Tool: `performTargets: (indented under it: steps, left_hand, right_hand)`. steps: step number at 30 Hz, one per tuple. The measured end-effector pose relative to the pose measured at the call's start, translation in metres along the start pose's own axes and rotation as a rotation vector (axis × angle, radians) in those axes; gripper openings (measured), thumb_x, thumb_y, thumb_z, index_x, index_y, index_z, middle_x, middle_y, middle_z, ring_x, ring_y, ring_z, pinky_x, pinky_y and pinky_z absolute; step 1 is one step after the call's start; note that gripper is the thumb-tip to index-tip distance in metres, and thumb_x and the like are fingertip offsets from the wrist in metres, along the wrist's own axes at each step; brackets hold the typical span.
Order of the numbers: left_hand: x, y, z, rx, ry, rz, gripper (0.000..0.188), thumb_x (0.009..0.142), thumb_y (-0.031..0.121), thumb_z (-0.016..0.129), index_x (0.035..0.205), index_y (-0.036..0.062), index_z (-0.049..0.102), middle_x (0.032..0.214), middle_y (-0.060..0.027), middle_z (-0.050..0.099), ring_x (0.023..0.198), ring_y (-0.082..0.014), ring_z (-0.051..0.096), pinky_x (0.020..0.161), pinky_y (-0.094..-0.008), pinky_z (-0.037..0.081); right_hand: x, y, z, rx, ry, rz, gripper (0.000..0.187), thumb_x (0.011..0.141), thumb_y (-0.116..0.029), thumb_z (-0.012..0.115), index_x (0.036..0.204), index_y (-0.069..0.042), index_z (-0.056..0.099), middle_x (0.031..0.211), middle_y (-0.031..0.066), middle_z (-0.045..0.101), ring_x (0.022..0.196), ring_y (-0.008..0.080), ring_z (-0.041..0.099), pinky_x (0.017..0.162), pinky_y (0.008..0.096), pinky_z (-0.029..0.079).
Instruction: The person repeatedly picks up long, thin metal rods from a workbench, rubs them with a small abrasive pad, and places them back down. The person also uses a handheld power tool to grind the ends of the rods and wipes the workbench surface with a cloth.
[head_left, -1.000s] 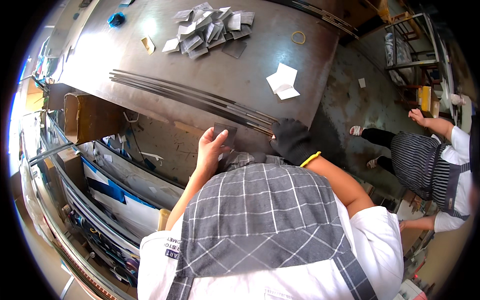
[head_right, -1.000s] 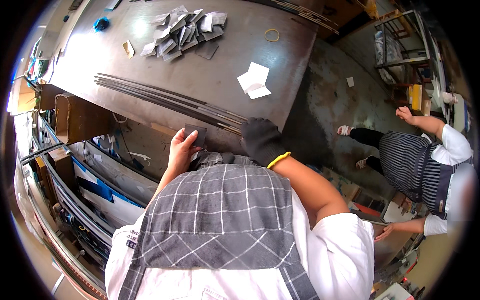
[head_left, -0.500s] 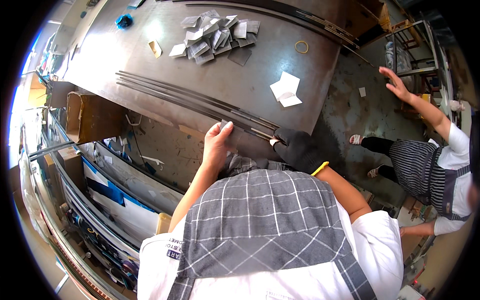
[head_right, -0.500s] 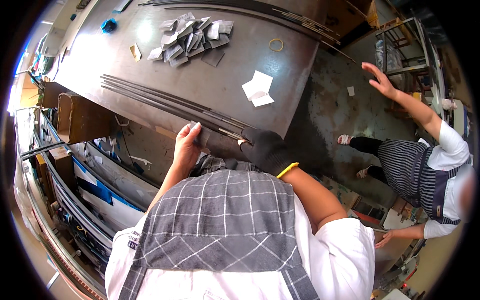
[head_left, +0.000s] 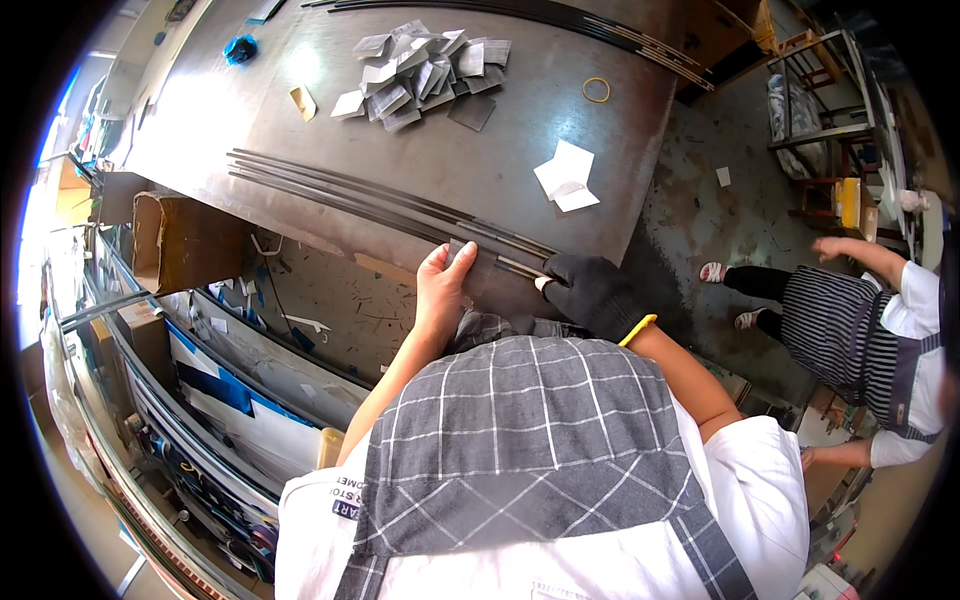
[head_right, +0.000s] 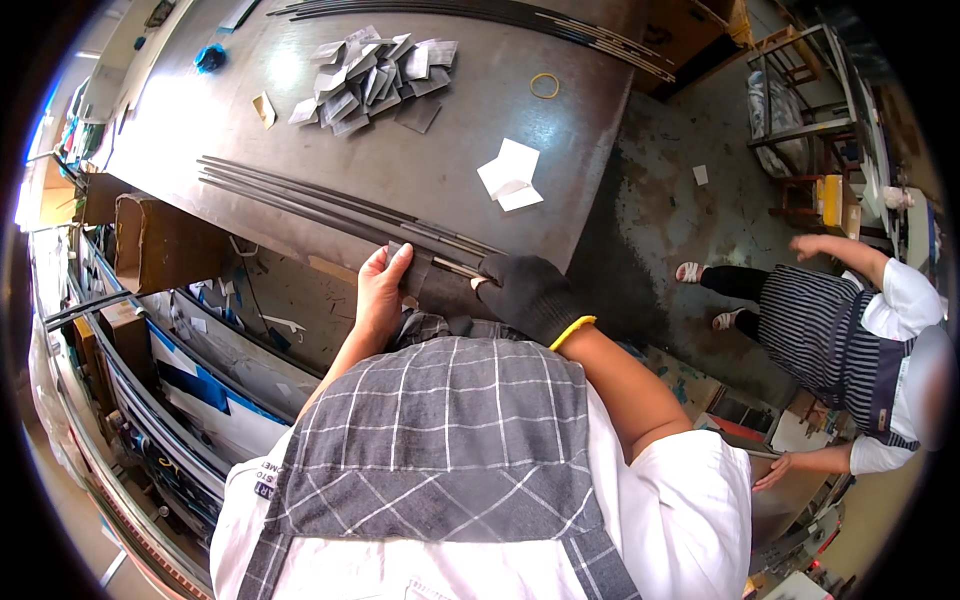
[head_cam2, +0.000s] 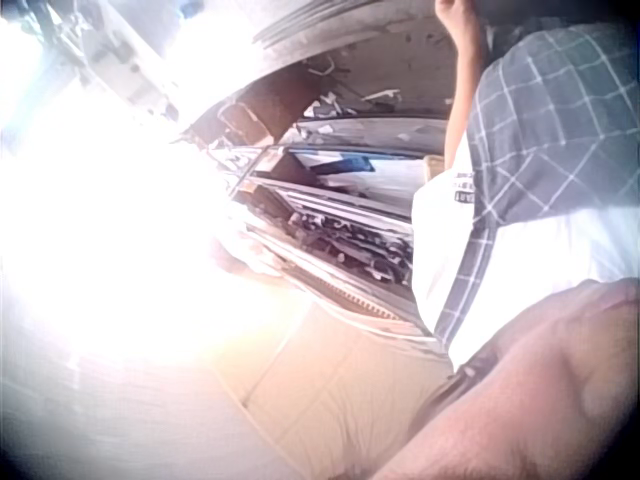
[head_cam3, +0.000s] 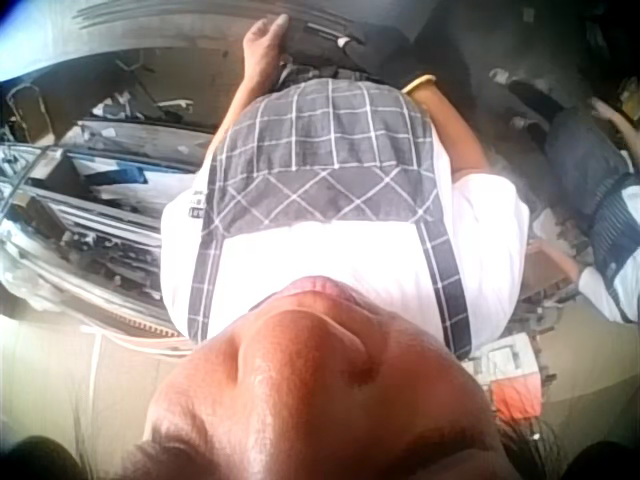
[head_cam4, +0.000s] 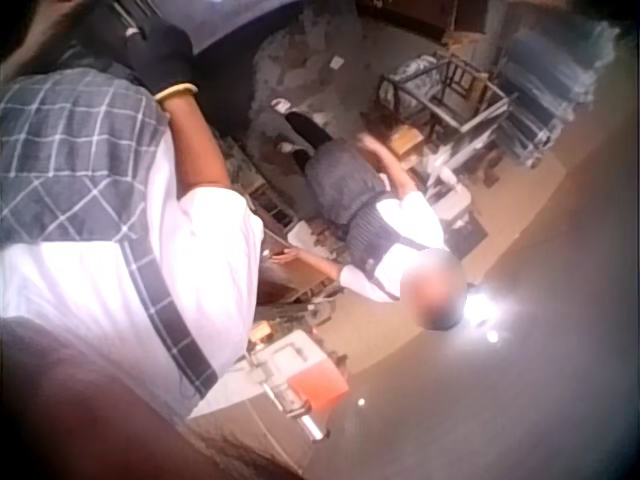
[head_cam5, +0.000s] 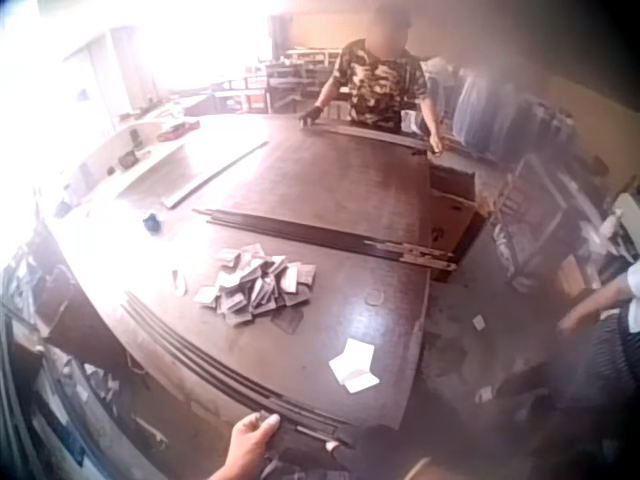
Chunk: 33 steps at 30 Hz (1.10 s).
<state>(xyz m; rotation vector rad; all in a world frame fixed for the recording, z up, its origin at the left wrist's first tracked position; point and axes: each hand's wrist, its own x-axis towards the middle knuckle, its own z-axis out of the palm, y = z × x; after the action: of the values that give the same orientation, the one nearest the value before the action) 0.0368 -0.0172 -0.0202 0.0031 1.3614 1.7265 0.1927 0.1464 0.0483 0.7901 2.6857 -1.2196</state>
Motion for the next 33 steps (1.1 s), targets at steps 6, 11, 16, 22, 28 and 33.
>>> performTargets:
  steps: [6, 11, 16, 22, 28, 33]
  left_hand:
    - [0.001, 0.000, 0.003, 0.007, 0.018, -0.008, 0.018, 0.092, 0.020, 0.067, 0.101, 0.0041, 0.064, 0.092, -0.0019, 0.069, 0.077, -0.0092, 0.064, 0.071, -0.0250, 0.053]
    - [-0.002, 0.004, 0.005, 0.016, 0.034, -0.018, 0.018, 0.091, 0.020, 0.068, 0.099, 0.0045, 0.064, 0.089, -0.0014, 0.069, 0.075, -0.0093, 0.064, 0.068, -0.0248, 0.053]
    - [0.002, 0.003, -0.004, -0.030, -0.009, -0.086, 0.015, 0.091, 0.018, 0.068, 0.099, 0.0050, 0.065, 0.090, -0.0022, 0.068, 0.079, -0.0120, 0.064, 0.073, -0.0270, 0.053]
    - [0.006, -0.001, 0.007, -0.155, -0.069, -0.134, 0.007, 0.092, 0.009, 0.061, 0.097, 0.0039, 0.062, 0.091, -0.0067, 0.067, 0.084, -0.0173, 0.065, 0.076, -0.0315, 0.053]
    - [0.005, -0.011, -0.007, -0.197, -0.098, -0.079, 0.009, 0.092, 0.010, 0.062, 0.097, 0.0034, 0.061, 0.088, -0.0075, 0.066, 0.079, -0.0174, 0.064, 0.073, -0.0332, 0.054]
    - [0.005, -0.014, 0.005, -0.164, -0.065, -0.032, 0.014, 0.093, 0.017, 0.063, 0.092, 0.0026, 0.063, 0.088, -0.0059, 0.067, 0.078, -0.0149, 0.062, 0.073, -0.0284, 0.051]
  right_hand:
    - [0.001, 0.002, -0.001, 0.009, 0.007, -0.027, 0.027, 0.085, -0.030, 0.065, 0.088, -0.004, 0.067, 0.076, 0.0189, 0.064, 0.071, 0.0364, 0.064, 0.063, 0.0432, 0.049]
    - [0.002, 0.001, -0.002, 0.019, -0.051, -0.010, 0.027, 0.085, -0.031, 0.062, 0.088, -0.004, 0.067, 0.081, 0.0203, 0.064, 0.077, 0.0385, 0.063, 0.067, 0.0452, 0.049]
    - [0.003, 0.000, -0.006, 0.055, -0.118, -0.001, 0.030, 0.084, -0.034, 0.061, 0.086, -0.005, 0.068, 0.083, 0.0206, 0.065, 0.079, 0.0389, 0.063, 0.070, 0.0463, 0.049]
    - [0.027, -0.025, 0.015, -0.006, 0.093, 0.026, 0.044, 0.080, -0.049, 0.063, 0.077, -0.006, 0.068, 0.078, 0.0220, 0.064, 0.075, 0.0400, 0.063, 0.066, 0.0471, 0.049]
    - [0.046, -0.044, 0.009, -0.100, -0.097, 0.037, 0.041, 0.079, -0.045, 0.059, 0.087, -0.006, 0.070, 0.089, 0.0202, 0.068, 0.085, 0.0384, 0.066, 0.077, 0.0480, 0.052]
    - [0.038, -0.051, -0.002, -0.168, -0.193, -0.145, 0.034, 0.079, -0.035, 0.063, 0.089, -0.003, 0.069, 0.091, 0.0199, 0.068, 0.084, 0.0370, 0.067, 0.075, 0.0451, 0.052]
